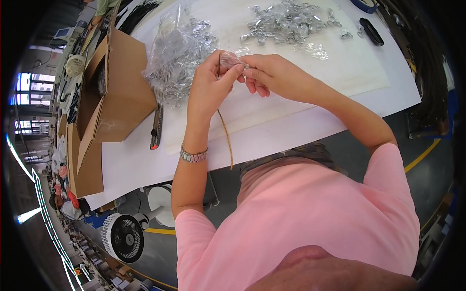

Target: Assembling small metal buckle hardware components.

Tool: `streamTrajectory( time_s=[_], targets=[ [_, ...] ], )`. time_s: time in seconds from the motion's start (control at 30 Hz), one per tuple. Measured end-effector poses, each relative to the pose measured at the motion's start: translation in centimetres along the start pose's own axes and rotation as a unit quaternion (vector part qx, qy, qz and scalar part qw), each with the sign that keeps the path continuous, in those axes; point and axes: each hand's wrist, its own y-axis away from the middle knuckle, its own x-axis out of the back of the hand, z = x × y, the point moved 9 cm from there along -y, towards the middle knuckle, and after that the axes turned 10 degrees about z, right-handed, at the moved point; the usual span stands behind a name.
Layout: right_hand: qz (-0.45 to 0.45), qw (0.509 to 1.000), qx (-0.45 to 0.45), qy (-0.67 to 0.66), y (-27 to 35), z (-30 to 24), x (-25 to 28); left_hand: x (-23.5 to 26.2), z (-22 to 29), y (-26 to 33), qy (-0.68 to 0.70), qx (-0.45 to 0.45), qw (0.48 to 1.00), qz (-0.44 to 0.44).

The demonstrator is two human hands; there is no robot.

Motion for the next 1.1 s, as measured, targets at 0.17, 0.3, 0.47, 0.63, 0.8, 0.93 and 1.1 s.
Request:
streamTrajectory(
  time_s=[0.17, 0.3, 0.47, 0.63, 0.8, 0.93, 1.1],
  targets=[
    [-0.060, 0.985, -0.037, -0.157, -0.4, 0.1, 0.6, 0.2, 1.2, 0.3, 0.018, -0.034, 0.999, 0.008],
    [-0.136, 0.944, -0.109, -0.281, -0.3, 0.5, 1.2, 0.1, 2.3, 1.0, -0.055, -0.090, 0.994, 0.021],
    [-0.158, 0.868, -0.186, -0.432, -0.8, 3.3, 0.0, -0.2, 2.4, 1.1, -0.070, -0.095, 0.993, 0.025],
    [-0.136, 0.860, -0.213, -0.443, -1.0, 4.3, -0.4, -0.2, 2.4, 1.1, -0.101, -0.103, 0.989, 0.026],
    [-0.069, 0.930, -0.123, -0.338, -1.2, 3.2, 0.8, 1.1, 0.0, 0.3, 0.056, 0.043, 0.997, 0.040],
    [0.019, 0.966, -0.069, -0.250, -1.3, 1.9, 2.0, 3.0, -1.8, -0.4, 0.198, 0.085, 0.973, 0.086],
    [0.069, 0.981, -0.016, -0.181, -1.1, 1.1, 2.6, 0.6, -1.9, -0.3, 0.036, 0.068, 0.997, -0.028]
  ],
)
